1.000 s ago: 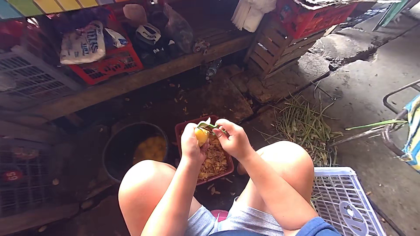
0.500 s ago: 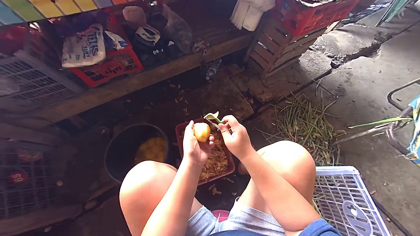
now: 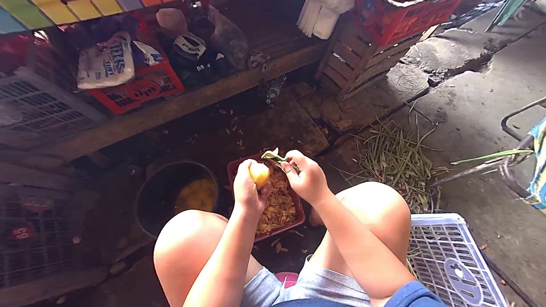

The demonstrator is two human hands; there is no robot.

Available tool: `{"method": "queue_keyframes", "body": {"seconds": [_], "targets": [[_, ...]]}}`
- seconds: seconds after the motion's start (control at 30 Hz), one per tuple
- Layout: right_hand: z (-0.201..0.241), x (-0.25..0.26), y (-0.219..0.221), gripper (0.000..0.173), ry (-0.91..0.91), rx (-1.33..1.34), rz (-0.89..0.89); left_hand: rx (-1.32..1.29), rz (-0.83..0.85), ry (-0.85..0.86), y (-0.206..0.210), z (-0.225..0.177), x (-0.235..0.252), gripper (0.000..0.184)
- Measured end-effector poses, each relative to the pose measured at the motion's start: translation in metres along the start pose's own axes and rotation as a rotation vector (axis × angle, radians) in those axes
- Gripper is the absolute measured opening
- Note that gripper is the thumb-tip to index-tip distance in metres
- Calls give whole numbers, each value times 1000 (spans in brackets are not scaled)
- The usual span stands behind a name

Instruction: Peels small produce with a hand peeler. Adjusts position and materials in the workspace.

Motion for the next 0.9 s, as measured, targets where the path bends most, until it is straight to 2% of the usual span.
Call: {"method": "queue_keyframes", "body": {"seconds": [0.07, 0.17, 0.27, 0.37, 0.47, 0.57, 0.67, 0.73, 0.83, 0.9], "targets": [[11, -4, -2, 19, -32, 104, -29, 16, -33, 13, -1, 2, 3, 42], [22, -9, 1, 16, -68, 237, 23, 27, -35, 32, 0, 4, 4, 37], [17, -5, 2, 17, -147, 87, 43, 73, 49, 54, 4, 3, -2, 31], [-16, 6, 14, 20, 18, -143, 196, 132, 128, 121, 7, -8, -14, 38], [-7, 5, 5, 16, -11, -22, 76, 138, 50, 153, -2, -13, -5, 37], [7, 0, -6, 17, -24, 145, -1, 215, -2, 199, -5, -17, -2, 25], [16, -6, -7, 13, -16, 340, 50, 267, -5, 248, -2, -13, -3, 19], [20, -9, 0, 14, -32, 371, 110, 249, 20, 253, 0, -10, -3, 16], [3, -1, 7, 15, -34, 131, 148, 232, 48, 239, -3, -10, -6, 19], [-19, 4, 16, 18, 82, -76, 237, 189, 87, 262, 0, -16, -13, 24]]}}
Point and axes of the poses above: each hand's wrist, its own x-axis towards the middle knuckle, its own y-axis out of the palm, z = x × y, the point moved 9 cm from there along x, towards the middle knuckle, and after that the axes turned 14 degrees about -z, right-handed, at the moved point
